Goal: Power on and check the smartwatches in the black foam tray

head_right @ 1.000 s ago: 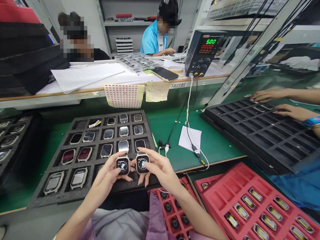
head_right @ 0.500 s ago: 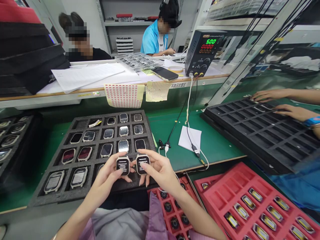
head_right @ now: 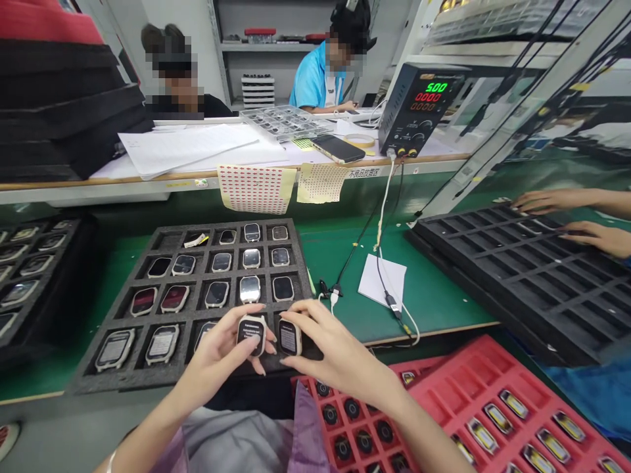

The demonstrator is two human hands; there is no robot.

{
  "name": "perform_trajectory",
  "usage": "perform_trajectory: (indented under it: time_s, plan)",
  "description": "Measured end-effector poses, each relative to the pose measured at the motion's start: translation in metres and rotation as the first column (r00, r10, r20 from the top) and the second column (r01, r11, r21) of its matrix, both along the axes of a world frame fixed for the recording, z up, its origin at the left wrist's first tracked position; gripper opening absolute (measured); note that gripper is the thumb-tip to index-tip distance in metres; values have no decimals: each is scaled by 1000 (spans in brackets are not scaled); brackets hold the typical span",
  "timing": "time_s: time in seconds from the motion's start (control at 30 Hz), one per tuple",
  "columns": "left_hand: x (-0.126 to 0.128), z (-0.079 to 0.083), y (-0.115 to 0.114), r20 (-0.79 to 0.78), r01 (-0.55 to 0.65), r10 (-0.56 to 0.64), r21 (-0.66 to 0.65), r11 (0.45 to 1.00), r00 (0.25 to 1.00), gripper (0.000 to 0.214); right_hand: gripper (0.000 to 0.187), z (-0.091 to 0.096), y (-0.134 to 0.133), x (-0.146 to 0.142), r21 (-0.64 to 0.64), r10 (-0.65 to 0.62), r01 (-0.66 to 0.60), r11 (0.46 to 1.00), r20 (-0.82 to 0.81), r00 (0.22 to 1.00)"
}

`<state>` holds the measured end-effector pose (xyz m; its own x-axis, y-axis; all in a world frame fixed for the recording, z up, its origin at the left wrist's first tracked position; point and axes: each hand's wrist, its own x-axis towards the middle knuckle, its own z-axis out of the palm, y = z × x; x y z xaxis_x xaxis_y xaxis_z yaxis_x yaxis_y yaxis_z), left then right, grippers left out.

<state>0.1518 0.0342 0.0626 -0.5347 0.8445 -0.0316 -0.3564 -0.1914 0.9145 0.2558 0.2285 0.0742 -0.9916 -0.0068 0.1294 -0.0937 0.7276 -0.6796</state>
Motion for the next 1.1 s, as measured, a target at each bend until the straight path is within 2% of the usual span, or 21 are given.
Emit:
perform_trajectory:
  time_s: [0.1, 0.2, 0.33, 0.47, 0.57, 0.67, 0.73, 0.8, 0.83, 0.9, 1.03, 1.1]
  plan:
    - [1, 0, 0, 0, -2, 2, 12, 1000, 1000, 35, 50, 8, 3, -4, 143, 32, -34, 989, 14, 999]
    - [1, -1, 0, 0, -8, 8, 13, 1000, 1000, 33, 55, 14, 12, -11, 190, 50, -57, 980, 46, 998]
    - [1, -1, 0, 1, 1, -1, 3, 1000, 1000, 37, 35, 12, 22, -28, 224, 48, -43, 974, -14, 999]
    - [1, -1, 0, -12, 2, -2, -15, 1000, 1000, 40, 26, 1, 20, -54, 317, -8, 31, 948, -76, 997]
    - [2, -2, -1, -39, 15, -16, -32, 999, 999, 48, 20, -6, 16, -70, 245, -126, 142, 959, -78, 989]
    - [2, -3, 0, -62, 11, -14, -56, 998, 998, 57, 28, -6, 16, -76, 160, -193, 202, 966, -69, 979]
    - [1, -3, 3, -52, -38, 35, -58, 998, 998, 54, 24, -3, 17, -75, 93, -171, 176, 980, -63, 983]
    - [0, -3, 8, -38, -108, 105, -62, 992, 994, 47, 20, 2, 17, -72, -79, -117, 112, 991, -71, 991]
    - [-1, -3, 10, -39, -136, 134, -69, 988, 990, 44, 21, 4, 15, -70, -200, -95, 79, 977, -72, 993]
    - [-2, -2, 15, -55, -162, 157, -92, 982, 986, 40, 23, 6, 11, -68, -447, -76, 48, 893, -44, 996]
    - [-2, -1, 20, -90, -144, 131, -152, 978, 987, 38, 34, 3, 5, -74, -739, -23, 65, 671, 67, 997]
    - [-1, 0, 19, -102, -150, 133, -182, 972, 986, 35, 44, 1, 6, -80, -844, 42, 26, 536, 57, 997]
